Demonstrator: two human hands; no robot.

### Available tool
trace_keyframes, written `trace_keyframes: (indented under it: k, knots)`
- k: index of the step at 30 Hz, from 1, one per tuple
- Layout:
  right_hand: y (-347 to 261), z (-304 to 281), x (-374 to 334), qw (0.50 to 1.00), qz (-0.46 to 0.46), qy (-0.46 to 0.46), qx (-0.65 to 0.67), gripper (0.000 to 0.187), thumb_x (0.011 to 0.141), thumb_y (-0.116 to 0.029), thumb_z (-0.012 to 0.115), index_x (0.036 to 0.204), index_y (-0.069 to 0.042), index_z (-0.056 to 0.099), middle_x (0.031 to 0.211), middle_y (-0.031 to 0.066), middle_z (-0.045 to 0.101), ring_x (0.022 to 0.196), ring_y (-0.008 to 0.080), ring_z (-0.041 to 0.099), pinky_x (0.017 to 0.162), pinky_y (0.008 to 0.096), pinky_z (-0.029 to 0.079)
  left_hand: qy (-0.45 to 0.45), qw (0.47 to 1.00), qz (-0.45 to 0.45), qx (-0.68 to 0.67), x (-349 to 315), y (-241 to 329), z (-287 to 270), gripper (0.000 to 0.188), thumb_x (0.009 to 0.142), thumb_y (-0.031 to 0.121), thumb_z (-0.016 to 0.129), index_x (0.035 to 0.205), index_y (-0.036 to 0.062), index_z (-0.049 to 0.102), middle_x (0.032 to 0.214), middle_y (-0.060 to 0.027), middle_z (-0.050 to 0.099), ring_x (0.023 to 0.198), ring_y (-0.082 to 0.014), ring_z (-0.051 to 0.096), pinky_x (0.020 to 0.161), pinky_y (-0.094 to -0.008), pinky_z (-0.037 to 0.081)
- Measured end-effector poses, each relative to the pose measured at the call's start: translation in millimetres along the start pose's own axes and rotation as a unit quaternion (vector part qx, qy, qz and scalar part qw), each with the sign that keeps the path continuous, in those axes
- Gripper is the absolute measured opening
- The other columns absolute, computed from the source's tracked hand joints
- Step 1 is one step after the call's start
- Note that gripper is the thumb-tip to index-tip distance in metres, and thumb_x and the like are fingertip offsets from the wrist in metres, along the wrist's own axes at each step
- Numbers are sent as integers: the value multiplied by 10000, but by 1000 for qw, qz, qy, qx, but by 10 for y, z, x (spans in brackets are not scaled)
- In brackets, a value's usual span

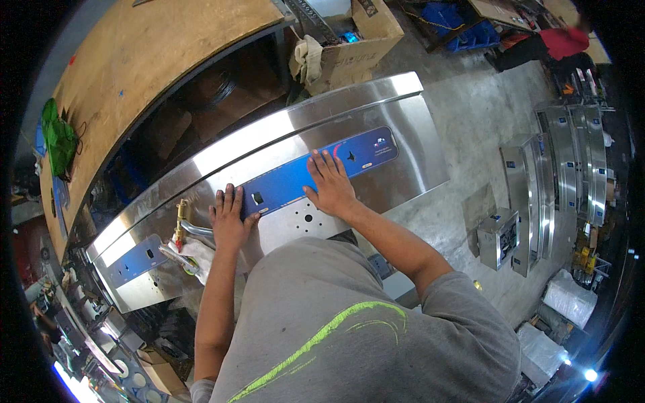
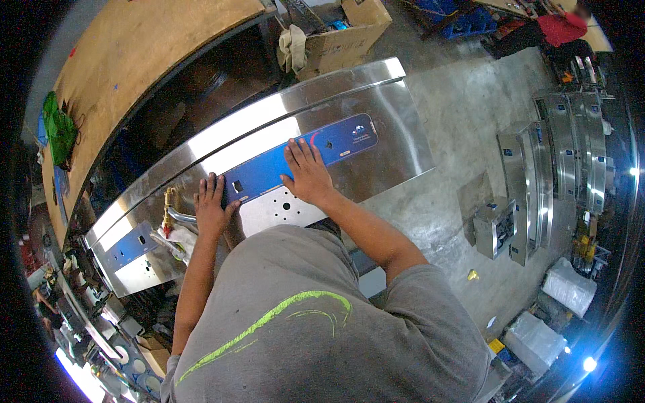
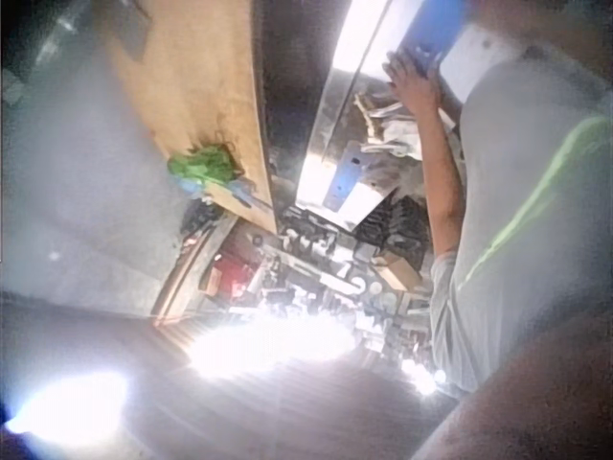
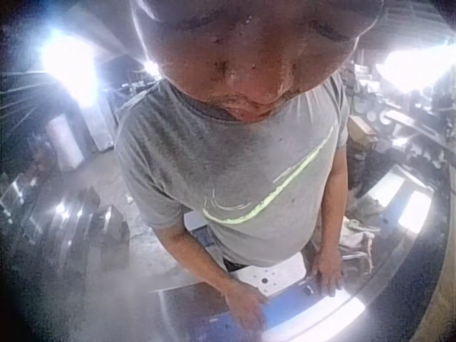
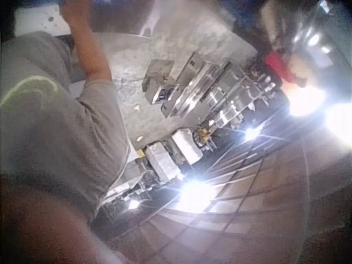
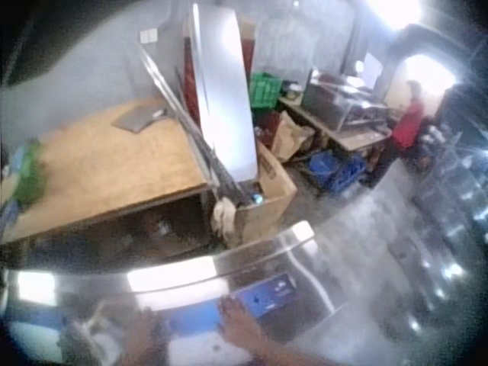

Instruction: The person positions a blue sticker on a stainless steel panel, uses a yellow template to align it, then uses a utility knife to cut out shapes along the sticker's printed outlines. The person removes the cut pieces and continues trimming the sticker edges.

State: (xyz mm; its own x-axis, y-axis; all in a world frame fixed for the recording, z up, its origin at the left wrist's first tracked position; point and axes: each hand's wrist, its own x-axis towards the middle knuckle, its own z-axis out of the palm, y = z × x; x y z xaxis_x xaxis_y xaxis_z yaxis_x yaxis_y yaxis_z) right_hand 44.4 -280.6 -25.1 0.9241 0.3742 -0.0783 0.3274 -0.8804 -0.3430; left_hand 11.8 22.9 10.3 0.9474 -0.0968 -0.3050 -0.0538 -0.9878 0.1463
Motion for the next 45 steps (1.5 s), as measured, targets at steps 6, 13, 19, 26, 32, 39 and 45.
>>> trace_keyframes:
  k: [6, 13, 19, 26, 32, 39, 45]
  knots:
    - [-3, -8, 3, 1000, 3, -9, 8, 756, 990, -465, 466, 1544, 6, 259, 1633, 210, 177, 1519, 387, 133, 1222, 554, 93, 1, 1000, -3, 0, -1, -1, 13, 855, 842, 584, 654, 1557, 234, 345, 1640, -67, 266, 1507, -346, 227, 1181, -620, 193]
    - [1, 5, -5, 1000, 0, -5, 8, 761, 994, -463, 461, 1548, 9, 238, 1633, 222, 175, 1519, 395, 138, 1222, 559, 92, 11, 1000, 1, 5, -3, -18, 38, 851, 840, 597, 653, 1552, 233, 360, 1637, -73, 275, 1500, -351, 244, 1176, -612, 205]
    - [5, -10, 13, 999, 3, -34, 1, 763, 1001, -461, 451, 1559, 3, 216, 1634, 227, 171, 1517, 406, 136, 1219, 559, 107, -1, 1000, 10, 21, 7, -13, 6, 861, 839, 613, 647, 1553, 228, 358, 1636, -81, 278, 1499, -354, 247, 1171, -609, 219]
    - [-27, -70, 17, 999, -14, -29, -10, 765, 997, -467, 460, 1552, 9, 234, 1626, 241, 187, 1507, 415, 167, 1215, 555, 134, -5, 999, 10, 35, -21, -26, -41, 862, 845, 628, 630, 1552, 215, 361, 1635, -80, 279, 1498, -354, 248, 1169, -593, 239]
    - [166, -102, -55, 999, -3, -16, 28, 775, 971, -480, 503, 1525, 22, 299, 1605, 251, 238, 1481, 449, 223, 1197, 573, 177, -9, 1000, 8, 15, 4, 2, -49, 856, 834, 560, 682, 1551, 214, 367, 1637, -72, 278, 1500, -344, 250, 1183, -581, 223]
    - [851, -339, -261, 978, 179, 94, -46, 760, 959, -472, 526, 1504, 29, 351, 1596, 276, 245, 1477, 454, 233, 1185, 577, 199, -7, 1000, -1, 11, 0, -5, -28, 874, 820, 579, 685, 1545, 199, 380, 1641, -79, 268, 1506, -349, 232, 1185, -578, 217]
    - [1038, -317, -339, 976, 185, 82, -76, 777, 959, -494, 514, 1515, 21, 340, 1594, 289, 237, 1484, 456, 212, 1190, 580, 181, -4, 1000, 9, 12, 2, -36, -1, 896, 815, 601, 685, 1549, 195, 370, 1642, -86, 263, 1507, -357, 229, 1171, -590, 233]
